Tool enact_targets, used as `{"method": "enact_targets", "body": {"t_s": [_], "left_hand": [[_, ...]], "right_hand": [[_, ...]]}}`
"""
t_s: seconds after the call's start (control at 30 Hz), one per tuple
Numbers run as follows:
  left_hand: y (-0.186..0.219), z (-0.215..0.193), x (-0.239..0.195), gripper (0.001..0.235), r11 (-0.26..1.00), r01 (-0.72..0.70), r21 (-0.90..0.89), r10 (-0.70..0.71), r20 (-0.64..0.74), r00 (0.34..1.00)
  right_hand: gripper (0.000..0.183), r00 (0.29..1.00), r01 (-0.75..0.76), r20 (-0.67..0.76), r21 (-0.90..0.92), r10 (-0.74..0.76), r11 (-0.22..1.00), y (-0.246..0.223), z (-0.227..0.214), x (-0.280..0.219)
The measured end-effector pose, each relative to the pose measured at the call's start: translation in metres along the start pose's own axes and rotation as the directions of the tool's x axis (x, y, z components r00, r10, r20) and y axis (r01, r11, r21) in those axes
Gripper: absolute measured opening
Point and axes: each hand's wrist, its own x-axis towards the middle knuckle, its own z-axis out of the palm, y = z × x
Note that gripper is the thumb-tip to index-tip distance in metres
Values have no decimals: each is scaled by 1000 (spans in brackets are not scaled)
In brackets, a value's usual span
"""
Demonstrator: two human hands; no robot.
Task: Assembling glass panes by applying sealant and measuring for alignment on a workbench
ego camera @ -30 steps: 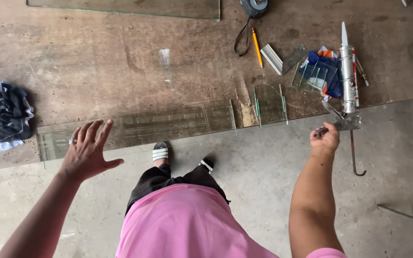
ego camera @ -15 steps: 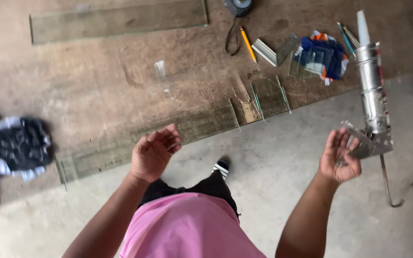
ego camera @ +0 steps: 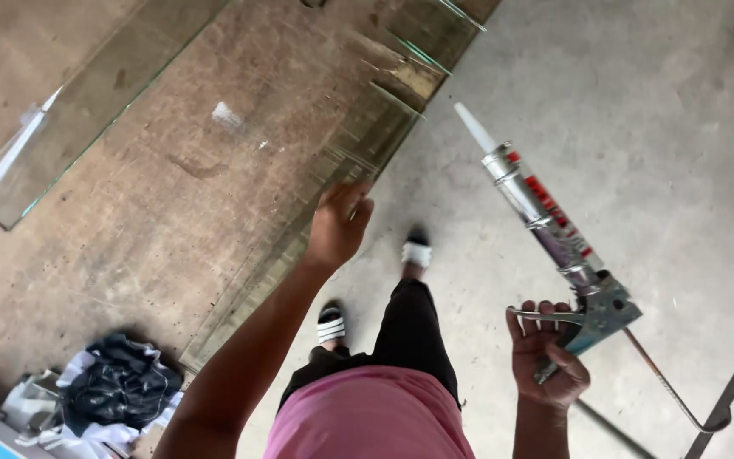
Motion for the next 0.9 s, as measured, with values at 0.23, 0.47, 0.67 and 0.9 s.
{"method": "enact_targets", "body": {"t_s": [0.23,0.47,0.67,0.9], "left_hand": [[-36,88,94,50,929,-143,340,91,163,982],[-9,102,125,53,822,-84,563,-90,274,957],[-9,95,123,59,792,-89,604,-129,308,943],[-1,90,127,59,781,-145,608,-119,372,921]], "right_hand": [[71,987,57,-156,155,-33,986,43,1,-18],[68,990,19,-142,294,24,956,47,2,-4],[68,991,4,-127,333,41,943,54,1,-6],[66,991,10,-128,341,36,940,61,2,-5]]}}
